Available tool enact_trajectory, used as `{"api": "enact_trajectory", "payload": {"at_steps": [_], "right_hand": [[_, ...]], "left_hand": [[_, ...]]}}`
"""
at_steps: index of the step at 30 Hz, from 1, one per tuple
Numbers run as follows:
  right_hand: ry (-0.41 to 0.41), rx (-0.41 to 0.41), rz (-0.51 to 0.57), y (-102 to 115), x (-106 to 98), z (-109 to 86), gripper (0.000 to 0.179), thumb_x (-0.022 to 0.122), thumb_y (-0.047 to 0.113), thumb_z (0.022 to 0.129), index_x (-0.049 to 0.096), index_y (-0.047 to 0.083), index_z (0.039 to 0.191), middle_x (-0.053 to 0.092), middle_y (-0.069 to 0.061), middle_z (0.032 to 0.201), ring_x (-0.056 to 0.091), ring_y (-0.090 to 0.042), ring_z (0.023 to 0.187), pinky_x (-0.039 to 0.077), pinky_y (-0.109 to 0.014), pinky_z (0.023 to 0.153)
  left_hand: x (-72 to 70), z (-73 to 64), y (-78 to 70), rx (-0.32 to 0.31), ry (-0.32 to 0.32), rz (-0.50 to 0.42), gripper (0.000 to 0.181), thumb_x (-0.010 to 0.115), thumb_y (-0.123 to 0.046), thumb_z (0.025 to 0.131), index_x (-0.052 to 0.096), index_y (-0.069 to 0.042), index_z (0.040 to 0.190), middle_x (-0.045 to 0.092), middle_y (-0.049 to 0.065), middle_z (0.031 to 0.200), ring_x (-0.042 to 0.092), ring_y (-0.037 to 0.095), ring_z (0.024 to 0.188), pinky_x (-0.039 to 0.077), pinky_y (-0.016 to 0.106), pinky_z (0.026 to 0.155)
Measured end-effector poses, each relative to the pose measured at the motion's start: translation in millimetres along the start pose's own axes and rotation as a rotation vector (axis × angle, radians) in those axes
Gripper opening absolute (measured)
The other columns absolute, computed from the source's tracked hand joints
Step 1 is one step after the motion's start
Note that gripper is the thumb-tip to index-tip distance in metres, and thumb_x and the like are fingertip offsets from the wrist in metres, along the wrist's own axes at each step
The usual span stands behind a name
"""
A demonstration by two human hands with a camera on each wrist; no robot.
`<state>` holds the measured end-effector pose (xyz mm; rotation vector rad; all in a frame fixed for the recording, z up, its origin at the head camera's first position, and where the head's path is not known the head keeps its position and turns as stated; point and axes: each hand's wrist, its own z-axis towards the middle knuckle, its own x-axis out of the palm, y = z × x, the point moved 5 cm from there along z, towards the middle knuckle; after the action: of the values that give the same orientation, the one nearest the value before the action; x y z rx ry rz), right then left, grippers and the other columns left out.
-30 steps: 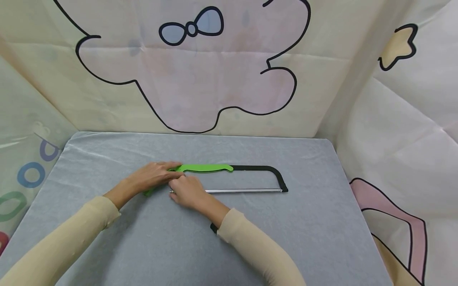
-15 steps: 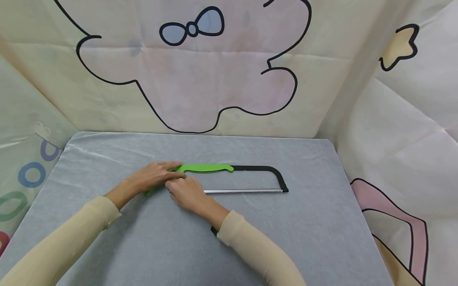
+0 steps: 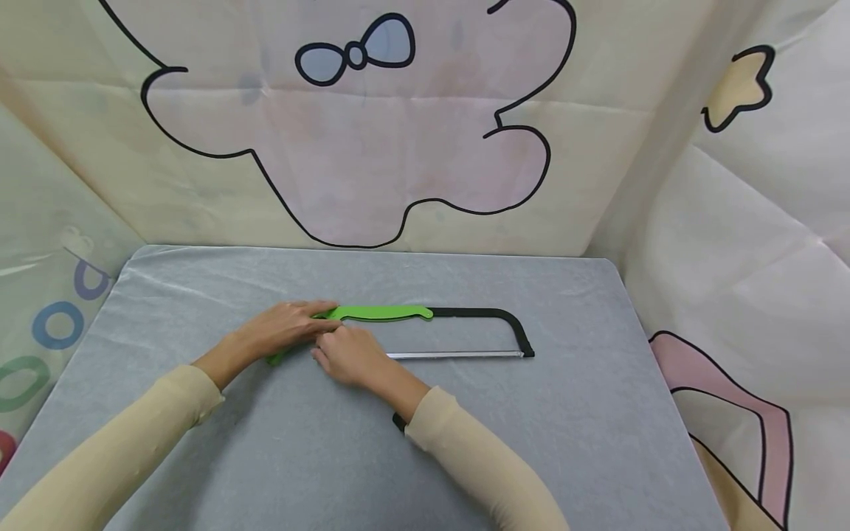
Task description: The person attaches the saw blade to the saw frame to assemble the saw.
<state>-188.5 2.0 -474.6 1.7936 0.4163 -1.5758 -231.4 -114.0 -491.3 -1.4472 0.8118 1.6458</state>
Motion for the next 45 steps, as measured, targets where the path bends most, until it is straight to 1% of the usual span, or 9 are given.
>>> {"api": "enact_trajectory", "payload": {"at_steps": [2, 7, 15, 19, 27, 31, 36, 40, 45], "right_hand": [[0.019, 0.005, 0.000, 0, 1, 0.3, 0.025, 0.055, 0.029, 0.104, 0.076, 0.017, 0.101, 0.069, 0.005, 0.079, 0.061, -0.008, 0.063, 0.050, -0.027, 0.058], [0.063, 0.006, 0.000, 0, 1, 1.7, 0.026, 0.054, 0.029, 0.104, 0.076, 0.017, 0.096, 0.063, 0.006, 0.070, 0.053, -0.007, 0.056, 0.047, -0.027, 0.054], [0.130, 0.040, 0.013, 1, 2, 3.2, 0.027, 0.054, 0.030, 0.104, 0.077, 0.016, 0.100, 0.066, 0.004, 0.074, 0.058, -0.008, 0.062, 0.051, -0.029, 0.059], [0.137, 0.046, 0.024, 1, 3, 3.5, 0.025, 0.056, 0.031, 0.103, 0.077, 0.017, 0.101, 0.069, 0.005, 0.080, 0.061, -0.009, 0.067, 0.052, -0.030, 0.062], [0.063, 0.035, 0.000, 1, 3, 2.6, 0.019, 0.067, 0.034, 0.097, 0.068, 0.016, 0.090, 0.058, 0.007, 0.070, 0.056, -0.010, 0.061, 0.046, -0.027, 0.055], [0.017, 0.019, -0.041, 3, 3, 2.1, 0.018, 0.070, 0.033, 0.094, 0.067, 0.016, 0.092, 0.059, 0.006, 0.072, 0.057, -0.010, 0.061, 0.046, -0.027, 0.054], [-0.036, -0.038, -0.137, 9, 4, 0.5, 0.014, 0.072, 0.027, 0.093, 0.065, 0.014, 0.093, 0.059, 0.004, 0.070, 0.054, -0.009, 0.056, 0.045, -0.026, 0.049], [-0.105, -0.084, -0.211, 12, 4, -0.3, 0.011, 0.070, 0.022, 0.093, 0.063, 0.014, 0.092, 0.056, 0.003, 0.063, 0.049, -0.009, 0.048, 0.042, -0.026, 0.044], [-0.162, -0.095, -0.244, 14, 6, 0.1, 0.006, 0.066, 0.017, 0.094, 0.062, 0.014, 0.090, 0.051, 0.003, 0.059, 0.046, -0.011, 0.045, 0.038, -0.028, 0.040]], "left_hand": [[0.3, 0.3, 0.1, -0.001, -0.002, -0.009, 0.038, 0.068, -0.020, 0.093, 0.067, -0.026, 0.130, 0.058, 0.014, 0.137, 0.066, 0.032, 0.108, 0.057, 0.043, 0.082], [0.5, 1.0, -0.5, -0.003, -0.011, -0.026, 0.035, 0.066, -0.025, 0.094, 0.068, -0.025, 0.129, 0.059, 0.014, 0.136, 0.067, 0.033, 0.107, 0.057, 0.043, 0.081], [0.3, 1.4, -1.1, -0.010, -0.001, -0.034, 0.037, 0.064, -0.031, 0.094, 0.068, -0.025, 0.130, 0.059, 0.015, 0.137, 0.067, 0.034, 0.107, 0.057, 0.044, 0.082], [0.3, 1.0, -0.8, -0.012, -0.003, -0.028, 0.036, 0.065, -0.029, 0.094, 0.068, -0.025, 0.130, 0.059, 0.015, 0.137, 0.067, 0.033, 0.107, 0.057, 0.044, 0.080], [0.1, 0.3, -1.2, 0.004, -0.016, 0.022, 0.040, 0.071, -0.013, 0.091, 0.068, -0.024, 0.129, 0.060, 0.014, 0.136, 0.067, 0.032, 0.108, 0.057, 0.043, 0.079], [0.1, 0.3, -1.3, 0.002, -0.005, 0.028, 0.040, 0.070, -0.009, 0.091, 0.068, -0.024, 0.129, 0.059, 0.013, 0.136, 0.067, 0.032, 0.108, 0.057, 0.043, 0.079], [-0.9, -0.4, -2.2, -0.003, 0.009, 0.015, 0.044, 0.067, -0.002, 0.092, 0.067, -0.024, 0.130, 0.058, 0.014, 0.137, 0.066, 0.033, 0.110, 0.057, 0.044, 0.081], [-1.0, -0.1, -2.2, -0.012, 0.013, -0.006, 0.043, 0.065, -0.004, 0.093, 0.067, -0.025, 0.130, 0.058, 0.014, 0.138, 0.065, 0.033, 0.111, 0.056, 0.046, 0.082], [-2.5, 0.4, -2.2, -0.021, 0.020, -0.028, 0.041, 0.064, -0.005, 0.094, 0.067, -0.024, 0.130, 0.058, 0.015, 0.138, 0.065, 0.033, 0.112, 0.055, 0.046, 0.084]]}}
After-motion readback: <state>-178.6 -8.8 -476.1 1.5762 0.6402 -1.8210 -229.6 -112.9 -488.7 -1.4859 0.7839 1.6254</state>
